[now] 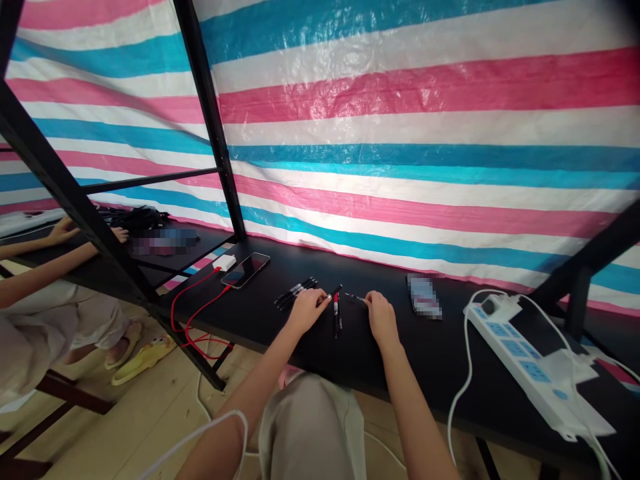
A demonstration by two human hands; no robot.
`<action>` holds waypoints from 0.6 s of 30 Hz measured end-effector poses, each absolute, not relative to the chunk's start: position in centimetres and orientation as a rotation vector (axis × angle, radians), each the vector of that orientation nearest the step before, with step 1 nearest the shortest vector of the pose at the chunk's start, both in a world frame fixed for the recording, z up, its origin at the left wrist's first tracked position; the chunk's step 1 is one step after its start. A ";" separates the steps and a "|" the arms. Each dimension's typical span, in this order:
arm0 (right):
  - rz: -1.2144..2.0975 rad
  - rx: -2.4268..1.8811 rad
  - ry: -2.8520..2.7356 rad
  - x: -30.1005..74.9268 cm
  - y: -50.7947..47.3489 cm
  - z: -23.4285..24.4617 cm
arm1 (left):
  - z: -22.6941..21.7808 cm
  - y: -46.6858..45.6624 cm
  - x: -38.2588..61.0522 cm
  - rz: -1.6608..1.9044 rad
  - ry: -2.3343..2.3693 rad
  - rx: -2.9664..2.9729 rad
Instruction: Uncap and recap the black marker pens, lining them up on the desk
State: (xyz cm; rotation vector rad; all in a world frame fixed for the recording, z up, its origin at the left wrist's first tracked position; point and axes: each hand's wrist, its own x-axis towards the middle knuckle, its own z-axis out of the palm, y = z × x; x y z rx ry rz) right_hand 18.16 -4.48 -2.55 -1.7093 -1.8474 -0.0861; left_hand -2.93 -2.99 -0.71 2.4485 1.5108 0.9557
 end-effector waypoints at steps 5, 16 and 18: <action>0.135 -1.518 -1.675 18.2 -4.0 -2.4 | -0.7 -3.1 -2.9 0.939 1.507 2.454; 0.601 -1.293 -1.394 18.2 -3.3 -2.6 | -0.3 -3.5 -2.7 1.003 1.446 2.502; 0.675 -1.263 -1.323 18.2 -3.3 -2.5 | -0.3 -3.5 -2.7 1.006 1.439 2.521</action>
